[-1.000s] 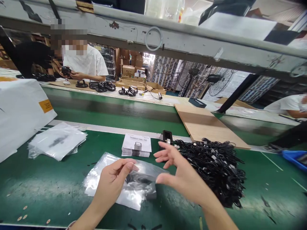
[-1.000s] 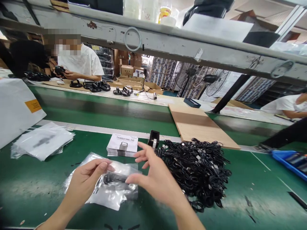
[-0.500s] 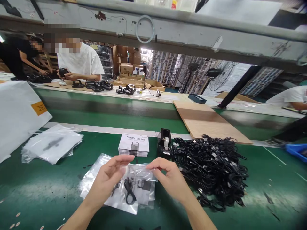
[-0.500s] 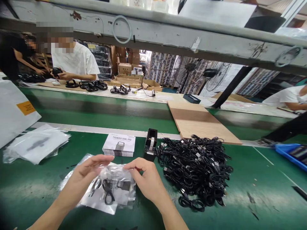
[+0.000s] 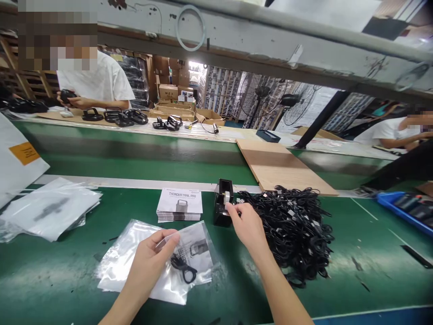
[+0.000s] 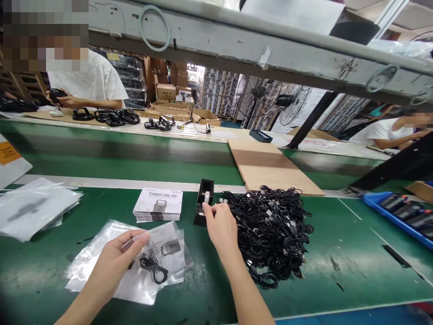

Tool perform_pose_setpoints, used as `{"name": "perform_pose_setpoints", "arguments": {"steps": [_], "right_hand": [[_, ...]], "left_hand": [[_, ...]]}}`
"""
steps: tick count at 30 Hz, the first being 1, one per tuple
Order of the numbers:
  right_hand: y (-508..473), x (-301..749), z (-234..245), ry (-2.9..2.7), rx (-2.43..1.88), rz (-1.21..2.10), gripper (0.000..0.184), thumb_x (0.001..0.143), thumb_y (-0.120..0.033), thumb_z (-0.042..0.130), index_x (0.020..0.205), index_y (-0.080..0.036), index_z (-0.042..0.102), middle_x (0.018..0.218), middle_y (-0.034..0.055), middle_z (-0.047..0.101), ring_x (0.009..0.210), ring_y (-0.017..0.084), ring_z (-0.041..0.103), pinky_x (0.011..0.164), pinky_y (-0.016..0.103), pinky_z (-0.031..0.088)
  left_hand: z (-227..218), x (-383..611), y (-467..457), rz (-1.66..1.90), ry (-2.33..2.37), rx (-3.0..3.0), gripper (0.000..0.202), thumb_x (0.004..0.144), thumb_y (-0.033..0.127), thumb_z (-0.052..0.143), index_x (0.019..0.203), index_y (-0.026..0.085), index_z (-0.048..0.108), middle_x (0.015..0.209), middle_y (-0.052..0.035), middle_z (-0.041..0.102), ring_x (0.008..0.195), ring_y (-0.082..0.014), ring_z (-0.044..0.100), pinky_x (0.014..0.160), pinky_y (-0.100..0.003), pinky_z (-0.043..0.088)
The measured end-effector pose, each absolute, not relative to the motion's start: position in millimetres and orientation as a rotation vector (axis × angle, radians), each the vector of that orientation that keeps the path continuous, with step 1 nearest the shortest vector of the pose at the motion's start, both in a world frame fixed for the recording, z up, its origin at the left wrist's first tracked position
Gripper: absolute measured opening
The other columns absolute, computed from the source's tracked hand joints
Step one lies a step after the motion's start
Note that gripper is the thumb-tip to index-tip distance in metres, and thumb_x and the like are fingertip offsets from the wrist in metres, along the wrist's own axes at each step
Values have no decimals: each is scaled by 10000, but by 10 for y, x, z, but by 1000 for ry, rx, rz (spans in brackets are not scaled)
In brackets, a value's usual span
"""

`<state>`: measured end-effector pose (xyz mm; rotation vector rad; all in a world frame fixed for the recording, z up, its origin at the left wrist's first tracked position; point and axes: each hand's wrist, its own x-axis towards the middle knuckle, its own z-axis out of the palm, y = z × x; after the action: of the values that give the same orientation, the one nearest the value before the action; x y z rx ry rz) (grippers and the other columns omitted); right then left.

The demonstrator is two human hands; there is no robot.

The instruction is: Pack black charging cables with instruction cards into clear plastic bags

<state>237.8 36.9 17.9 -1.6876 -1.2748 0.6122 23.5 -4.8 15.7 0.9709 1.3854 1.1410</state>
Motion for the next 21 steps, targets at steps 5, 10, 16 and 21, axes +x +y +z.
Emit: {"name": "perform_pose_setpoints", "arguments": {"steps": [5, 10, 16, 21], "right_hand": [[387, 2294, 62, -1156, -1565, 869, 338, 737, -500, 533, 731, -168, 592, 698, 19, 591, 513, 134, 563, 554, 295, 483], [223, 2153, -68, -1141, -1487, 836, 296, 752, -441, 546, 642, -168, 568, 1049, 85, 539, 906, 186, 576, 785, 307, 470], [20, 2199, -92, -1258, -1669, 604, 269, 732, -410, 572, 587, -182, 577, 985, 95, 489, 840, 225, 535, 729, 354, 439], [-263, 1930, 162, -1326, -1376, 1179, 293, 806, -427, 493, 670, -171, 538, 595, -12, 522, 540, 119, 487, 523, 232, 395]], "left_hand": [[153, 233, -25, 1164, 1415, 875, 366, 571, 432, 715, 802, 153, 660, 622, -20, 677, 669, -198, 633, 568, -245, 492], [113, 249, -24, 1175, 1403, 888, 375, 592, 430, 702, 833, 146, 651, 626, -25, 677, 653, -200, 637, 551, -251, 497], [70, 242, -21, 1181, 1423, 960, 373, 618, 453, 677, 829, 148, 639, 676, -32, 686, 681, -195, 634, 596, -256, 504], [80, 272, -67, 1178, 1446, 1060, 300, 655, 429, 655, 800, 166, 656, 684, -10, 679, 655, -161, 614, 582, -221, 491]]}}
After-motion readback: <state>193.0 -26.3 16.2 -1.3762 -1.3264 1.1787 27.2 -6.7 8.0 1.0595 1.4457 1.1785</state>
